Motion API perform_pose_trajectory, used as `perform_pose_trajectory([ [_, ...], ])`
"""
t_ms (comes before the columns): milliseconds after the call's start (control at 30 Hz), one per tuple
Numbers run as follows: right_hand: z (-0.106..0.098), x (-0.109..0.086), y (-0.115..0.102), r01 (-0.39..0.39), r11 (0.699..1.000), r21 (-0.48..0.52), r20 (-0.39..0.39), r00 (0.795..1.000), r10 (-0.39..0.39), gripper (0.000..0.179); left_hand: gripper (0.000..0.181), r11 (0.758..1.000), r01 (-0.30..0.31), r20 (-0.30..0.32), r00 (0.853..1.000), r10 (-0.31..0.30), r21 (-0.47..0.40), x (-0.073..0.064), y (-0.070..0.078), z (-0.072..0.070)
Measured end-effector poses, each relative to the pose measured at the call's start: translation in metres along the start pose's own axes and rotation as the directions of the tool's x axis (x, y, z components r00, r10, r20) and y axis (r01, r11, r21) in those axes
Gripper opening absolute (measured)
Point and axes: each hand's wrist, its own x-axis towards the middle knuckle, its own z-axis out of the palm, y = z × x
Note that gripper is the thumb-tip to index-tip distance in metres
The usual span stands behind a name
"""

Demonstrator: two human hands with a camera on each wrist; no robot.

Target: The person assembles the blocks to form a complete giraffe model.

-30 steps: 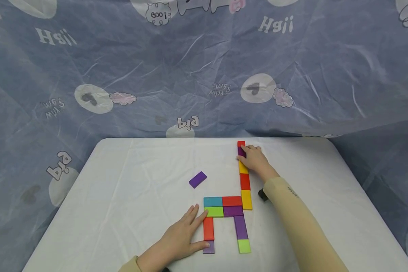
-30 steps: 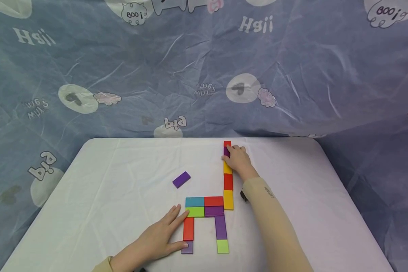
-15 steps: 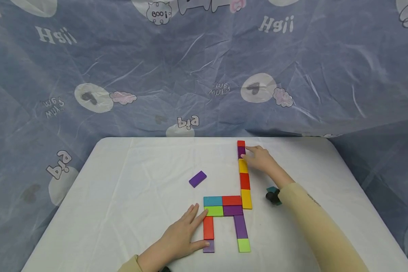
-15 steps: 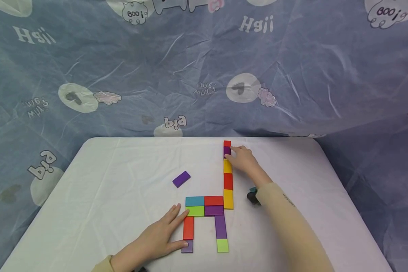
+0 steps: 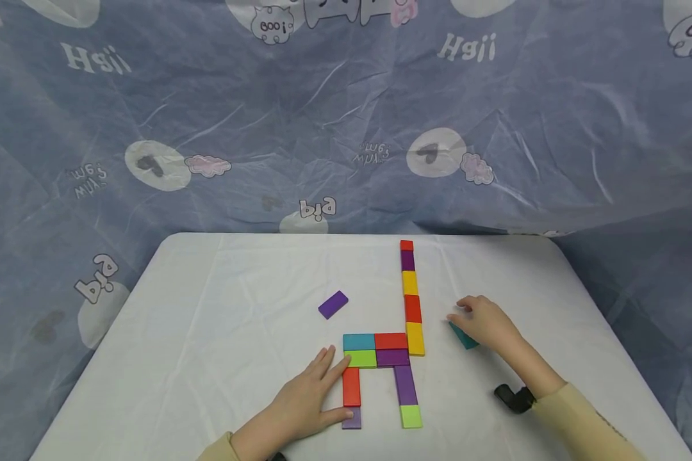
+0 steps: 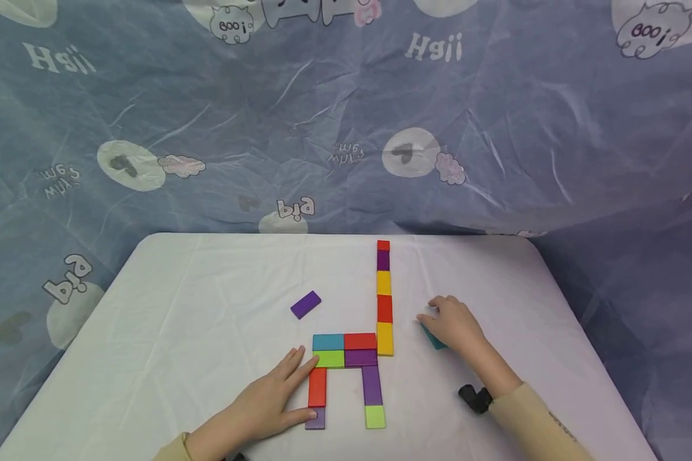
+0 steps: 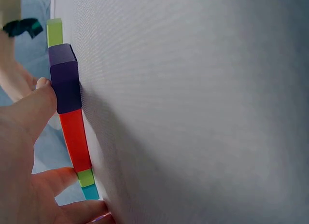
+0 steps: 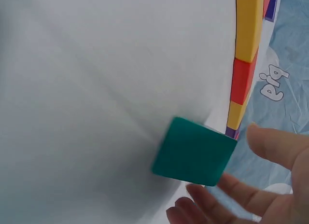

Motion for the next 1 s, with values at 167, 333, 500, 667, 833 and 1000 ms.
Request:
perform_pose_trajectory([
  [167,0.01,-0.014,0.009,-0.068,0.997,0.036,-0.025,0.997,0.068,0.066,0.084,1.0,-0.003,0.001,1.0,0.003,0.0,0.0,0.001,0.0],
  [333,0.015,-0.014,0.013,-0.06,0.996,0.066,-0.03,0.998,0.063,0.058,0.084,1.0,0.0,-0.001,1.0,0.0,-0.003,0.0,0.001,0.0],
  [500,0.008,-0.002,0.016,-0.043,0.989,0.141,-0.012,0.999,0.045,0.052,0.084,1.0,0.007,0.005,1.0,-0.007,-0.009,-0.001,0.0,0.0],
  [667,0.0,0.015,0.017,0.011,0.975,0.222,0.034,0.999,-0.019,0.044,0.084,1.0,0.003,0.008,1.0,-0.003,-0.017,-0.001,-0.001,0.001],
  [833,-0.006,0.035,0.018,0.055,0.966,0.253,0.082,0.994,-0.078,0.039,0.084,1.0,-0.004,0.01,1.0,0.005,-0.018,-0.001,-0.001,0.001],
  [1000,-0.006,0.052,0.018,0.035,0.956,0.293,0.102,0.992,-0.068,0.034,0.085,1.0,0.005,0.018,1.0,-0.005,-0.022,-0.001,0.0,-0.001],
])
